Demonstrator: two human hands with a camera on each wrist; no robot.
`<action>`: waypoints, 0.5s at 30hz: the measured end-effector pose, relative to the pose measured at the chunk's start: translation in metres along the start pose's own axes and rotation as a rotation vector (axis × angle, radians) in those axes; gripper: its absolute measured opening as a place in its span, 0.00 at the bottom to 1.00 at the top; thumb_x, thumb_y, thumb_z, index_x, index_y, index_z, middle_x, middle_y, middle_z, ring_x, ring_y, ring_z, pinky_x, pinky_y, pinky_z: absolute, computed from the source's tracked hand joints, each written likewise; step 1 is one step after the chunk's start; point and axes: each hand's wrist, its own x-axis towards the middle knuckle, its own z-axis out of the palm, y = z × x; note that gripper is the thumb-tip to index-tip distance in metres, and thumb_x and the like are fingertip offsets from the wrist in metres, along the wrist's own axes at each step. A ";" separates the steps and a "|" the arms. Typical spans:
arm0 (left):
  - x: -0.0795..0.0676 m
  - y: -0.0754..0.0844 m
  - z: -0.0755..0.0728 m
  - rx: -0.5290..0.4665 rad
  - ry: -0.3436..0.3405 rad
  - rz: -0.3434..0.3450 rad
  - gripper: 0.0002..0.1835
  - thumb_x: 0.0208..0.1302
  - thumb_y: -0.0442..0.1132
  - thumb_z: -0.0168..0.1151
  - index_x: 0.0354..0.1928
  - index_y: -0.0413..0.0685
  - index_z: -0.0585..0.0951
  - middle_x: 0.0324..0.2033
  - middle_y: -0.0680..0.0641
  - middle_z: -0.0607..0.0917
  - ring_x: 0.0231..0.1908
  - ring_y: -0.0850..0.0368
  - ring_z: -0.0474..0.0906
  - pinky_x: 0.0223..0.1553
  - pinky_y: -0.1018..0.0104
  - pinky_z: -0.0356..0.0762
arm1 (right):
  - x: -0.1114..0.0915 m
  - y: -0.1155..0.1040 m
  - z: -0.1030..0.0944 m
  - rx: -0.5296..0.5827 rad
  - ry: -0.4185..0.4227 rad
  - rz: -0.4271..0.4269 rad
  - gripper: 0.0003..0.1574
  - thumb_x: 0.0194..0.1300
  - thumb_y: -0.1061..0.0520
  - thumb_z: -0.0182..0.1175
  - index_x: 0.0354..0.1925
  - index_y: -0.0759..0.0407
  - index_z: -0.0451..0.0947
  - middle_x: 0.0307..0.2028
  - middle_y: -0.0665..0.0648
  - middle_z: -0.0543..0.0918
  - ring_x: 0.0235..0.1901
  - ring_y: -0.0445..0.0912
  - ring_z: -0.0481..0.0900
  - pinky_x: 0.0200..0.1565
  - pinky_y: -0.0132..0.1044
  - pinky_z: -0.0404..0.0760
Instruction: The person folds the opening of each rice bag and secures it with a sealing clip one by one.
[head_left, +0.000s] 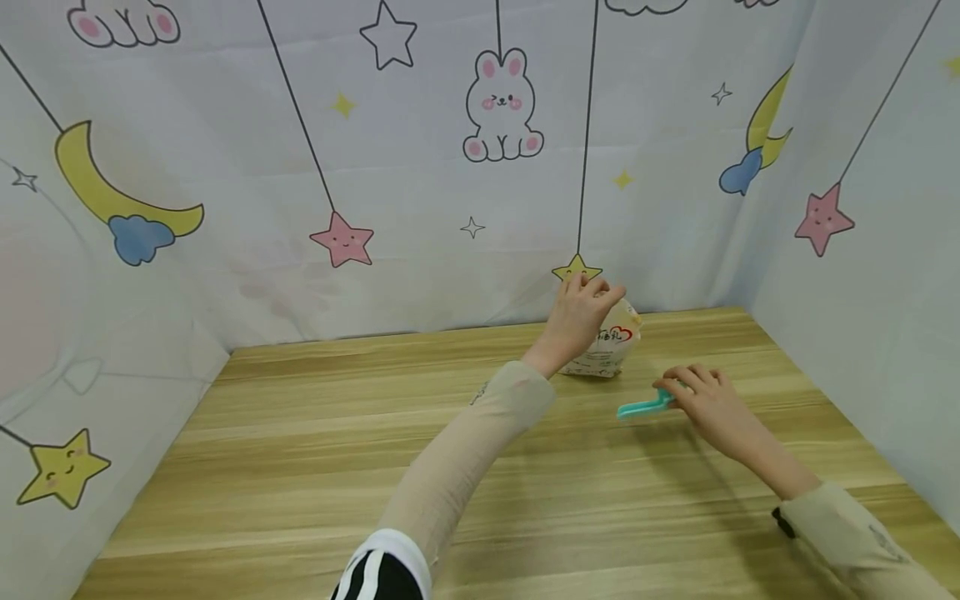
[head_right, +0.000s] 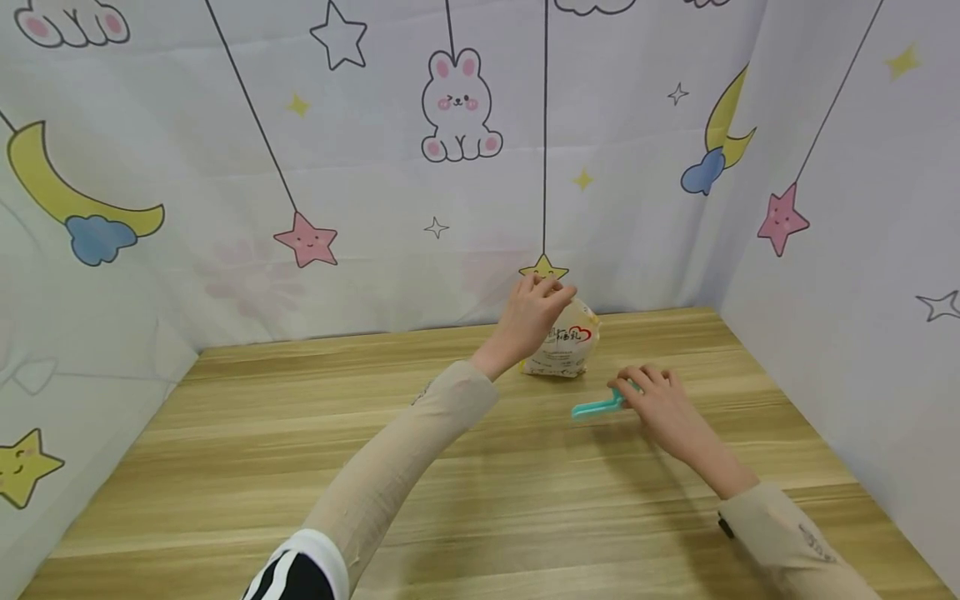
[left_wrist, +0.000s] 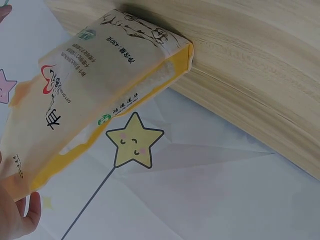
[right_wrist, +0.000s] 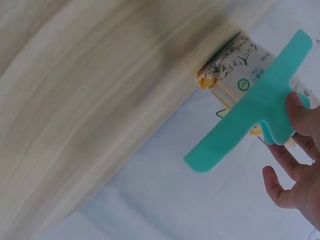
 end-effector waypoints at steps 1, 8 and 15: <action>0.000 0.000 0.000 0.000 0.000 0.002 0.15 0.65 0.36 0.48 0.51 0.60 0.72 0.43 0.54 0.77 0.45 0.53 0.69 0.45 0.64 0.68 | 0.001 0.001 0.000 0.003 0.006 0.005 0.26 0.38 0.67 0.67 0.41 0.58 0.75 0.40 0.57 0.75 0.40 0.53 0.70 0.34 0.46 0.64; 0.000 -0.001 -0.002 0.010 -0.006 0.011 0.14 0.65 0.36 0.48 0.51 0.61 0.72 0.43 0.55 0.78 0.45 0.54 0.70 0.48 0.64 0.70 | 0.006 0.006 0.000 0.038 0.073 0.034 0.12 0.60 0.59 0.53 0.43 0.60 0.74 0.41 0.59 0.75 0.39 0.54 0.70 0.33 0.49 0.65; 0.001 -0.002 0.000 -0.017 0.013 0.013 0.14 0.66 0.36 0.47 0.50 0.60 0.74 0.42 0.55 0.79 0.44 0.54 0.71 0.47 0.64 0.69 | 0.013 0.011 0.000 0.096 0.184 0.071 0.13 0.53 0.64 0.59 0.40 0.62 0.74 0.38 0.62 0.75 0.38 0.57 0.72 0.30 0.49 0.68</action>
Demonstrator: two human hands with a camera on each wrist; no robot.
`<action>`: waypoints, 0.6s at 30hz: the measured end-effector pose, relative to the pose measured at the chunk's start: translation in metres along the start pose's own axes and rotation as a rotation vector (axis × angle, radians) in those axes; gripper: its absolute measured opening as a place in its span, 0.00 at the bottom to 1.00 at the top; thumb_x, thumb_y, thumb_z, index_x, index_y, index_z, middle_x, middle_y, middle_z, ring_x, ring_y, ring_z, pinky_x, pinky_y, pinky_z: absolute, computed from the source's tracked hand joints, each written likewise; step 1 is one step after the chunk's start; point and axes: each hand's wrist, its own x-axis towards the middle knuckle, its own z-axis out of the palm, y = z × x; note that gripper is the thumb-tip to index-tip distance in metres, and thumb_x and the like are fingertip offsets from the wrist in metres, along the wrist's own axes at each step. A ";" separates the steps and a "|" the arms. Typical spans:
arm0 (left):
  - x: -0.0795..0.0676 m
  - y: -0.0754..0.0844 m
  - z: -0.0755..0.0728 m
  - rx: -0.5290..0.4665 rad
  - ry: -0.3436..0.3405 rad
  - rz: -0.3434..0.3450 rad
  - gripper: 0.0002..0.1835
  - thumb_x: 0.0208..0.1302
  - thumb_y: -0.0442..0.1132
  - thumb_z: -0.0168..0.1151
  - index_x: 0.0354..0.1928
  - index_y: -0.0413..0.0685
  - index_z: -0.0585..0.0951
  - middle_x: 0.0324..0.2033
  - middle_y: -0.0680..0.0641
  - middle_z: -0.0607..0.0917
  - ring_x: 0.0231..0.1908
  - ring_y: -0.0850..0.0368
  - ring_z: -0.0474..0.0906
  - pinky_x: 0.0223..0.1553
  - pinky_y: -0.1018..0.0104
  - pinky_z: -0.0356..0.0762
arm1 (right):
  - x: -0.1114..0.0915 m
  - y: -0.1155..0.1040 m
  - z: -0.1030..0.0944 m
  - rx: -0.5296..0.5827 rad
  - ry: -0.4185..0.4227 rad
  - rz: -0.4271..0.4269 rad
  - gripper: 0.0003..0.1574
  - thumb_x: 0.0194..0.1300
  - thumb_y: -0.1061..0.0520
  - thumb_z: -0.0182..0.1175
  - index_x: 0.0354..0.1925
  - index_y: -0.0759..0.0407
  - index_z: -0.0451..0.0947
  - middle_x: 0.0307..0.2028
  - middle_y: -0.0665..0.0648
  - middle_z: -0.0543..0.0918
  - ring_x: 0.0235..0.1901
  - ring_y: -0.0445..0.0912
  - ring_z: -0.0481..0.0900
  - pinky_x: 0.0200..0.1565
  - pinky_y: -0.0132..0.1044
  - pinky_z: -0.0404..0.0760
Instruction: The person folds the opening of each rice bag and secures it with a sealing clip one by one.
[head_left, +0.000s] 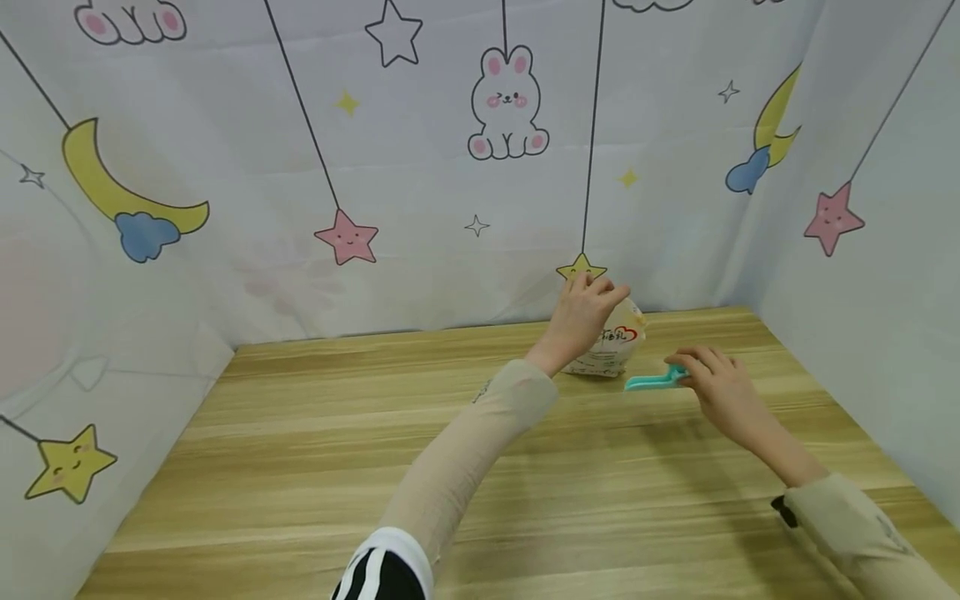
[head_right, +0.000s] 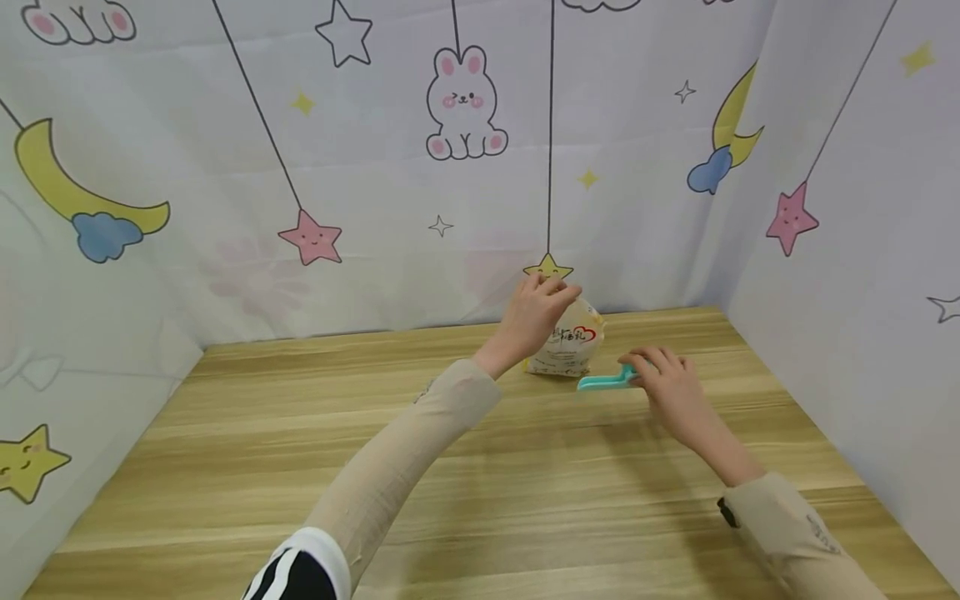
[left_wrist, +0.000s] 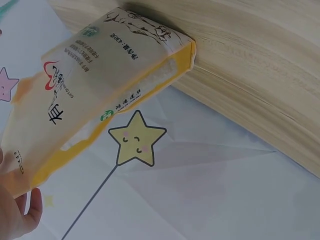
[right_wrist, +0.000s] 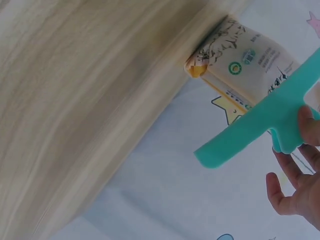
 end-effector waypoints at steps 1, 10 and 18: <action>0.000 0.000 0.000 -0.002 0.000 -0.001 0.14 0.66 0.36 0.47 0.50 0.60 0.74 0.42 0.55 0.79 0.44 0.54 0.71 0.47 0.64 0.69 | 0.001 0.001 0.000 0.009 0.004 0.010 0.19 0.46 0.68 0.62 0.40 0.63 0.74 0.38 0.62 0.75 0.38 0.57 0.72 0.30 0.50 0.68; -0.001 0.001 -0.002 -0.032 0.009 -0.002 0.14 0.66 0.37 0.47 0.50 0.59 0.75 0.40 0.55 0.79 0.40 0.56 0.70 0.41 0.67 0.68 | 0.012 0.006 -0.005 0.099 0.097 0.015 0.26 0.35 0.76 0.66 0.38 0.67 0.76 0.34 0.62 0.76 0.31 0.53 0.75 0.28 0.44 0.71; -0.002 0.000 0.000 -0.060 0.069 0.008 0.13 0.67 0.42 0.45 0.47 0.57 0.77 0.39 0.55 0.81 0.38 0.56 0.71 0.38 0.66 0.67 | 0.021 0.011 -0.006 0.104 0.135 0.037 0.23 0.37 0.76 0.66 0.37 0.69 0.75 0.31 0.63 0.77 0.28 0.52 0.76 0.26 0.43 0.73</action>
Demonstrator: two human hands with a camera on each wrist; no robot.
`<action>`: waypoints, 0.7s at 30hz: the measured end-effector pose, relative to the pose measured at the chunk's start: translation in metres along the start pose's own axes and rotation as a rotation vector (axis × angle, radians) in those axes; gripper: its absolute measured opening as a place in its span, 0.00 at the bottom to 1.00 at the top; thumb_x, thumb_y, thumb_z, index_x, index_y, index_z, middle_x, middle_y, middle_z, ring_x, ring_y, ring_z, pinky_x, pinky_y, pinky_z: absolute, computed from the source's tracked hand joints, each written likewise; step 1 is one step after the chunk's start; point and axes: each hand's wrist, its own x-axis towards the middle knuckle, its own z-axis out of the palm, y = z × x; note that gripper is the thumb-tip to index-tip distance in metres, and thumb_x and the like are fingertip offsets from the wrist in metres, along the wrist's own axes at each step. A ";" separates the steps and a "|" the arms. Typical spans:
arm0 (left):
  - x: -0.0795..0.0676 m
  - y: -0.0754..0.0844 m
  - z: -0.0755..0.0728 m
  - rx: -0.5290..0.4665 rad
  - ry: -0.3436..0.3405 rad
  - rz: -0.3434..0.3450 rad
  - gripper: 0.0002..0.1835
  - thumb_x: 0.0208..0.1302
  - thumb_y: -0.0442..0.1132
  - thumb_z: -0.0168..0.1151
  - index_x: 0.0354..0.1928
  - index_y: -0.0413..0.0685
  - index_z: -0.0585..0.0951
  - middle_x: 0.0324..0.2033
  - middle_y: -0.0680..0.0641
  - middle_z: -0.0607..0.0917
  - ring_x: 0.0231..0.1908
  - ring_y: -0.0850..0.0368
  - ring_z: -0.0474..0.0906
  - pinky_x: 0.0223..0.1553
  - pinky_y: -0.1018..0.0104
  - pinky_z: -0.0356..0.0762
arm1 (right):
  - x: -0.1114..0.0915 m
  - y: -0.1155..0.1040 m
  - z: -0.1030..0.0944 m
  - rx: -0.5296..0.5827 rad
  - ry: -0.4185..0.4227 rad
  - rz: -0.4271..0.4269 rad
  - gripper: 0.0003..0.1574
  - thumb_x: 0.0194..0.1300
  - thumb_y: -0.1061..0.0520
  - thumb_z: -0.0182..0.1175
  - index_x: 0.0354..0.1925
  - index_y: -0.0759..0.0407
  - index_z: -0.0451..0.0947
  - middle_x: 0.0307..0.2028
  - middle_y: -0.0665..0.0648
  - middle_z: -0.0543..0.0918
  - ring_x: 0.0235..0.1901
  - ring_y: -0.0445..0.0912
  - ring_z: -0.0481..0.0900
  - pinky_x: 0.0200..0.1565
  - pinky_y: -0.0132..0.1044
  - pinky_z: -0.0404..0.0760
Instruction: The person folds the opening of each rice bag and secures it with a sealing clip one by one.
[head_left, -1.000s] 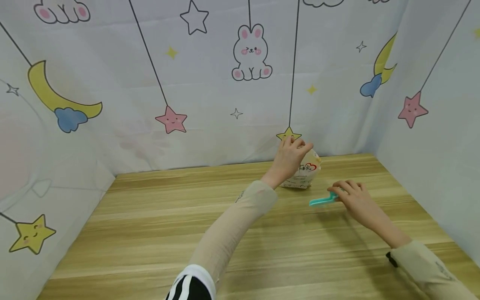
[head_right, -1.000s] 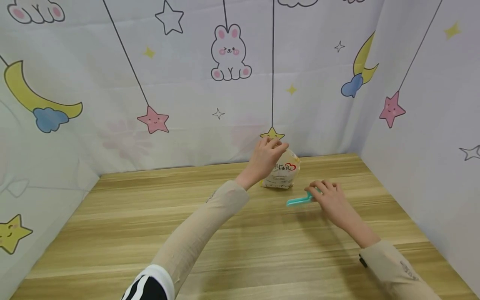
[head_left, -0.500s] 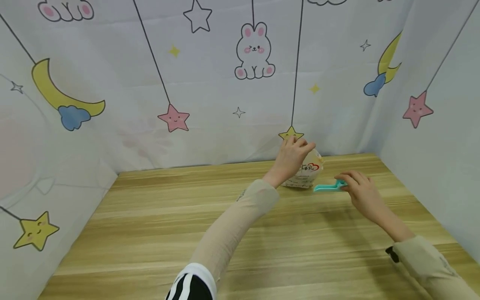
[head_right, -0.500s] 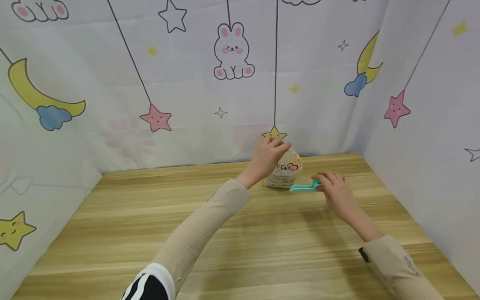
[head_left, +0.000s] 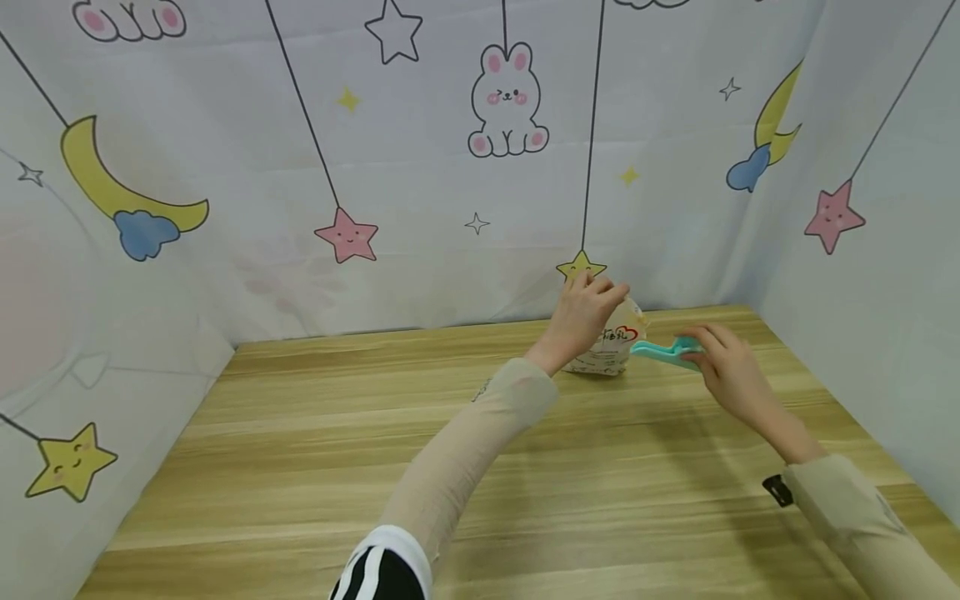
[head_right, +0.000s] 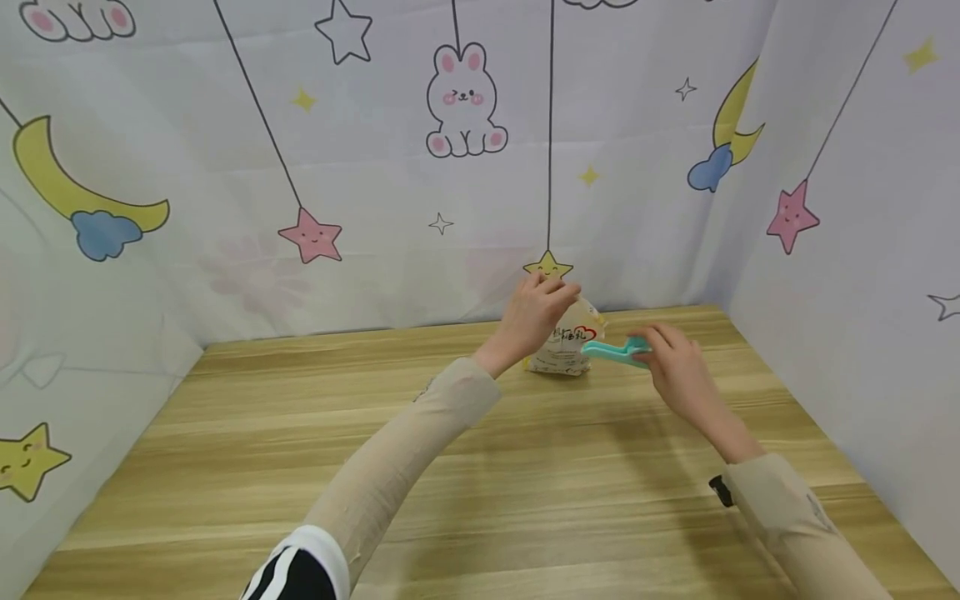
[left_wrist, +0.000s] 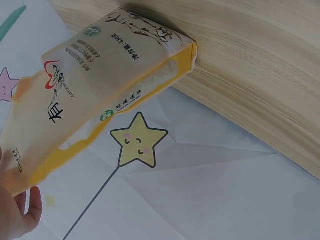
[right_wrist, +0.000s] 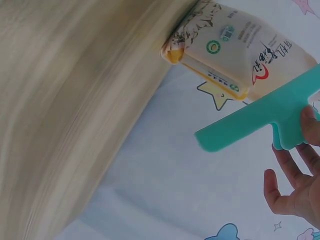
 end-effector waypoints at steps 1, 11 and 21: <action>0.000 0.000 0.000 -0.002 0.006 0.000 0.13 0.67 0.42 0.45 0.47 0.57 0.77 0.39 0.54 0.81 0.38 0.55 0.71 0.38 0.66 0.66 | 0.001 0.000 0.000 0.001 0.001 0.009 0.23 0.37 0.76 0.66 0.38 0.69 0.75 0.31 0.63 0.77 0.28 0.53 0.76 0.27 0.43 0.73; -0.001 -0.001 0.005 -0.020 0.101 0.012 0.09 0.65 0.43 0.48 0.41 0.54 0.77 0.34 0.54 0.82 0.34 0.56 0.69 0.36 0.68 0.63 | 0.010 0.002 -0.003 0.010 0.025 0.105 0.22 0.41 0.75 0.64 0.40 0.70 0.75 0.33 0.63 0.79 0.31 0.53 0.77 0.31 0.42 0.72; -0.001 -0.001 0.006 -0.021 0.091 0.006 0.09 0.65 0.44 0.48 0.40 0.54 0.77 0.33 0.54 0.82 0.33 0.56 0.66 0.38 0.67 0.62 | 0.011 0.008 -0.002 0.045 0.035 0.247 0.20 0.45 0.73 0.63 0.41 0.70 0.74 0.34 0.64 0.78 0.36 0.56 0.75 0.35 0.40 0.69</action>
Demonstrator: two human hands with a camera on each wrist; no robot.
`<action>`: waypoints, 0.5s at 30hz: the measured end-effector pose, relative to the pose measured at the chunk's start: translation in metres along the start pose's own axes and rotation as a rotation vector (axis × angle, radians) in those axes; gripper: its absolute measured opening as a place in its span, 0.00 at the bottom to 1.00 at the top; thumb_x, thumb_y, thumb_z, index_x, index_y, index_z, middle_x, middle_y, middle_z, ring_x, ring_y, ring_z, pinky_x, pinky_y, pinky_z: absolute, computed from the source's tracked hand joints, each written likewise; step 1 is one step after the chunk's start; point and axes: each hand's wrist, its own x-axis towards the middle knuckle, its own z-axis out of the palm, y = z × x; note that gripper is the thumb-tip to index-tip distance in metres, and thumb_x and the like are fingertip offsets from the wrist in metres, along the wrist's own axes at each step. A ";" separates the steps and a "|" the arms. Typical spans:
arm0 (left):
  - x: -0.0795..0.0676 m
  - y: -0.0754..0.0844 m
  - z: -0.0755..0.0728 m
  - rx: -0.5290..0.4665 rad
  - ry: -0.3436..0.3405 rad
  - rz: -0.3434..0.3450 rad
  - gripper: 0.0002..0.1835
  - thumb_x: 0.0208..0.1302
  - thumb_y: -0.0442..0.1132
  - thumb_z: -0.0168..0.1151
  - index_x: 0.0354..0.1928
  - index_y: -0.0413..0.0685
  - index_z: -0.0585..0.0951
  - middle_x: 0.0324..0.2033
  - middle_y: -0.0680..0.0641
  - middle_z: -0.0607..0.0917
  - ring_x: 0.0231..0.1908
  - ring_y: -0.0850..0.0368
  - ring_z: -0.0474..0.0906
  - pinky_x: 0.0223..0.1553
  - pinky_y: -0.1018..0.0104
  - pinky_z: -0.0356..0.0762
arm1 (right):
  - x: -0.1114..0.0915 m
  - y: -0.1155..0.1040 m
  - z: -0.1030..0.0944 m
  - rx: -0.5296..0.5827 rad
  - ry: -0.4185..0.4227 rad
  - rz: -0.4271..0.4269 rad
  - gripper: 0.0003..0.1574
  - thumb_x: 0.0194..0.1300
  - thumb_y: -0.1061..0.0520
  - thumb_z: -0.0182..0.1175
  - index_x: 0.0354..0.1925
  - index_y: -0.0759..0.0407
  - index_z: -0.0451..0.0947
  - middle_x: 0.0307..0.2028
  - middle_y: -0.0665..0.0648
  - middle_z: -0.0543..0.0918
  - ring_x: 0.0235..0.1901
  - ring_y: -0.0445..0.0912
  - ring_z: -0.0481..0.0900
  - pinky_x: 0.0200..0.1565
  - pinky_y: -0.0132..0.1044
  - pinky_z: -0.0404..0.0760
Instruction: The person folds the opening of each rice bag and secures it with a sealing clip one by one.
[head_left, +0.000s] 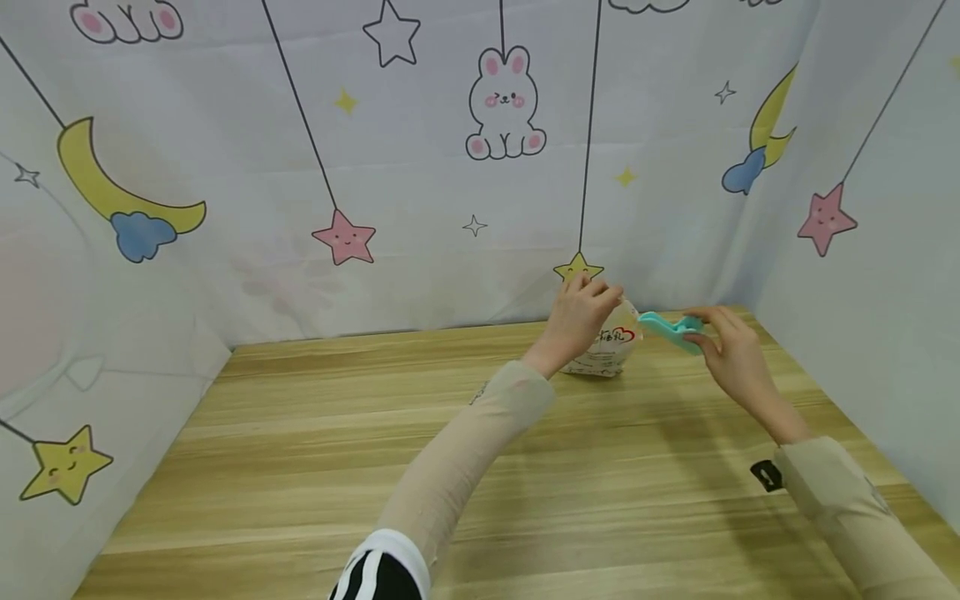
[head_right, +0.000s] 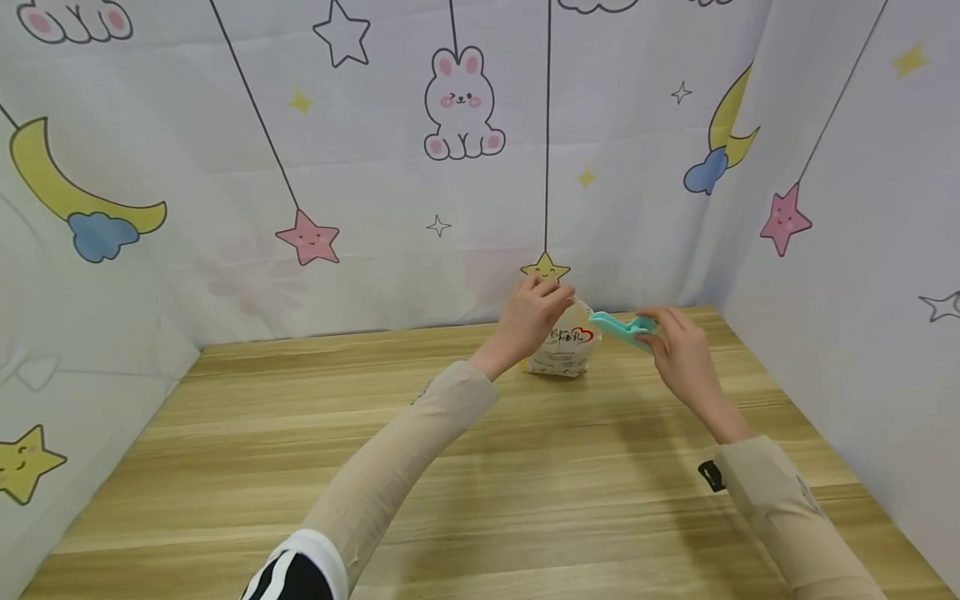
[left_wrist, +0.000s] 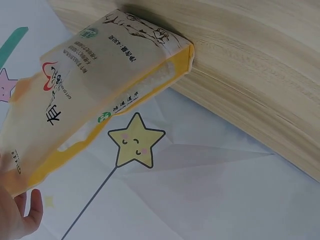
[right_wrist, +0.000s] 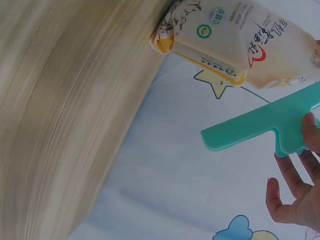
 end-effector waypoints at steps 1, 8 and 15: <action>0.000 0.000 0.000 0.000 -0.004 0.000 0.09 0.65 0.44 0.48 0.40 0.54 0.77 0.33 0.54 0.82 0.33 0.56 0.66 0.38 0.67 0.62 | 0.000 0.001 0.000 0.000 0.004 0.009 0.20 0.45 0.73 0.63 0.41 0.70 0.74 0.34 0.64 0.78 0.36 0.56 0.76 0.35 0.41 0.69; 0.000 0.001 -0.002 -0.013 -0.017 -0.002 0.10 0.65 0.44 0.48 0.41 0.54 0.78 0.36 0.54 0.82 0.33 0.56 0.68 0.38 0.68 0.65 | 0.004 0.006 0.003 0.025 0.018 0.048 0.20 0.44 0.72 0.64 0.40 0.68 0.75 0.35 0.65 0.79 0.36 0.58 0.76 0.37 0.50 0.72; 0.000 0.002 -0.003 -0.006 -0.029 -0.011 0.11 0.66 0.44 0.47 0.43 0.55 0.78 0.37 0.54 0.82 0.35 0.56 0.69 0.40 0.67 0.66 | 0.009 0.007 0.003 0.050 0.004 0.097 0.19 0.47 0.70 0.63 0.42 0.68 0.75 0.36 0.66 0.80 0.36 0.59 0.77 0.36 0.53 0.73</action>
